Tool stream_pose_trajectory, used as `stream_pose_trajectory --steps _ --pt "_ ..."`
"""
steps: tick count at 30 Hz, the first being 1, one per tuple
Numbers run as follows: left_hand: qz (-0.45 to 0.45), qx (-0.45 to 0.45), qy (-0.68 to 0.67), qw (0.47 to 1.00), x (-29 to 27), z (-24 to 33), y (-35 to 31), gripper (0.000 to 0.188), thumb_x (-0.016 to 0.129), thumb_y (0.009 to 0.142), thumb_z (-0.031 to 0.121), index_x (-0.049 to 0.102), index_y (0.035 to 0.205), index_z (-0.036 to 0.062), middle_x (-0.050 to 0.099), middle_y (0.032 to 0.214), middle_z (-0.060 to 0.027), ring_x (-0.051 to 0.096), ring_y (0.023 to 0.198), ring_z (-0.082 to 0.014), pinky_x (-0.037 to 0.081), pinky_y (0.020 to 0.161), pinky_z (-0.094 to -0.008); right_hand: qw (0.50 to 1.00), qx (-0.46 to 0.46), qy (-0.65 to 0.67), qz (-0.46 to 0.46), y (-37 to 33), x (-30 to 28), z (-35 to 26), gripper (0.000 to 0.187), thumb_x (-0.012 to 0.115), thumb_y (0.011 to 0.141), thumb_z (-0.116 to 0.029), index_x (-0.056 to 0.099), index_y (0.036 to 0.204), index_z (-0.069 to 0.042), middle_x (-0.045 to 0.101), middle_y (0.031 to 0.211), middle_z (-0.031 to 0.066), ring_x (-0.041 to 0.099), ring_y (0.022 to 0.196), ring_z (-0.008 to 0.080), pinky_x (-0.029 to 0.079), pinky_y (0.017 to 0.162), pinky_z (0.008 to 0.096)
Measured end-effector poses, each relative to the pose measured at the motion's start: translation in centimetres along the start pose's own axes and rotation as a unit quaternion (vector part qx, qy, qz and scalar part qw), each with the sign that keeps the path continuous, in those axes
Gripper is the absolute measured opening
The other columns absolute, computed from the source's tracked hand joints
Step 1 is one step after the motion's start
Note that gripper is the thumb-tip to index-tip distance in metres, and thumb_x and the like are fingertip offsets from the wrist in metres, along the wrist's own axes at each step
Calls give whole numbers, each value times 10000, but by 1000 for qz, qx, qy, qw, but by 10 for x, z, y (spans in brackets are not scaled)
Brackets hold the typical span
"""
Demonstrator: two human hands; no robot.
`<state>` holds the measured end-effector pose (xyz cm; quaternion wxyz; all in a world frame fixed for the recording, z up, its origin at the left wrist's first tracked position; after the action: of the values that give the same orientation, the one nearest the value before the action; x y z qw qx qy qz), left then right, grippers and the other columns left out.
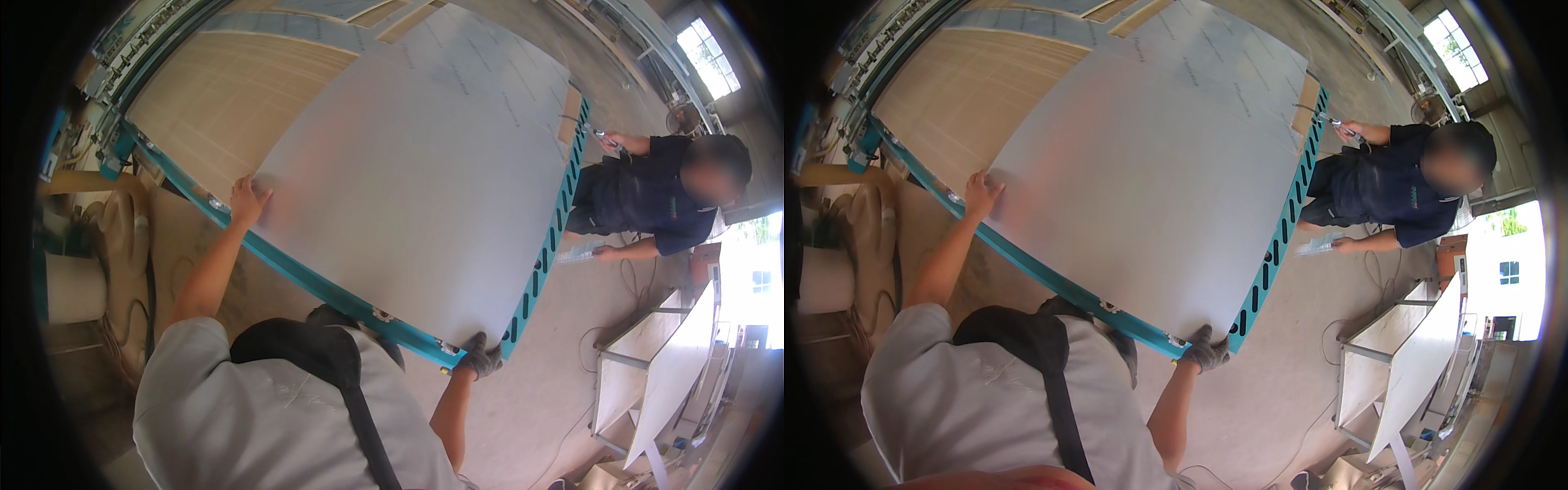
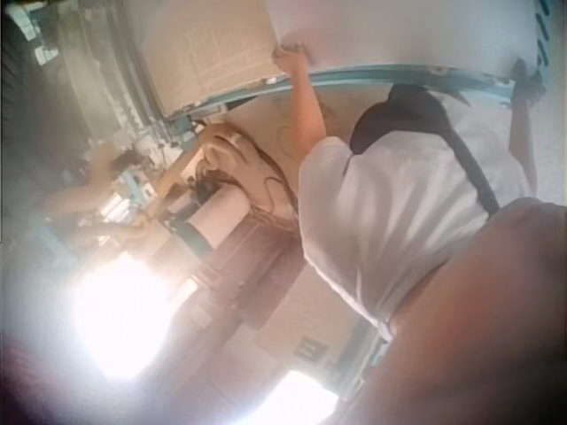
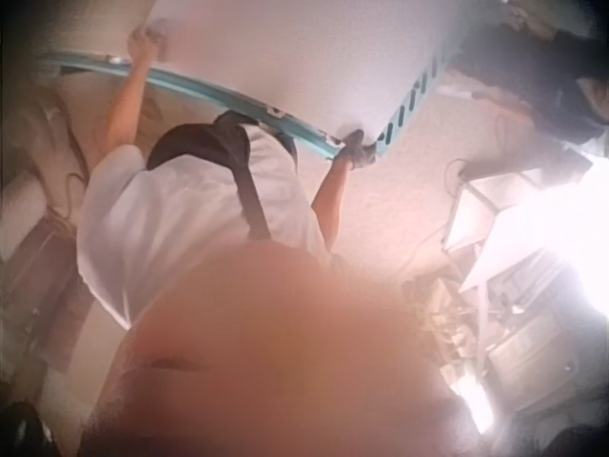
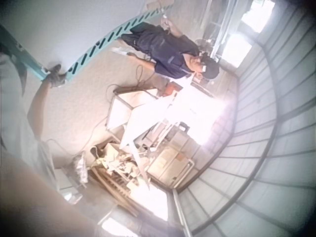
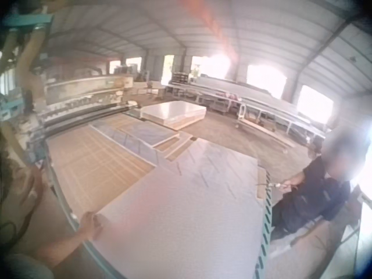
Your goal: The person receives white and silver panels from another person, moves them from one stack to another, and arranges them on a large machine table.
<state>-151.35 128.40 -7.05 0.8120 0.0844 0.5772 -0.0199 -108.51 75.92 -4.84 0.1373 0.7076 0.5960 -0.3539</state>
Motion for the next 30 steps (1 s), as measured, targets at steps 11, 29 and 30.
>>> stream_pose_trajectory --steps 11,29,30 --pt "-4 1 -36 999 41 -50 37 783 859 741 467 621 1320 -2 624 1241 -253 577 1194 -403 474 1023 -470 987 -62 -65 130 10 25 16 512 721 899 -324 628 1281 5 546 1239 221 531 1188 399 460 1023 476" --pt "-42 -47 -56 996 50 -53 42 869 842 737 573 624 1323 -31 636 1217 -244 617 1135 -381 500 965 -475 1000 -21 -19 2 33 9 33 597 745 886 -373 608 1337 -7 495 1450 200 512 1331 347 425 1110 425" --pt "-37 -44 -65 996 49 -55 42 863 845 737 567 628 1322 -30 640 1214 -241 619 1133 -378 500 965 -474 1000 -10 5 -4 35 10 32 593 749 887 -363 607 1339 -5 496 1450 199 523 1322 339 431 1104 420"
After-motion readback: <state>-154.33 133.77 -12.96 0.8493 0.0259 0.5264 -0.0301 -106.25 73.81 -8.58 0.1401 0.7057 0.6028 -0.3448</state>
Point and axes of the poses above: each hand's wrist, its own y-axis towards the middle knuckle, its own x-axis out of the palm, z = x × y, the point moved 3 cm from there along y, towards the middle knuckle
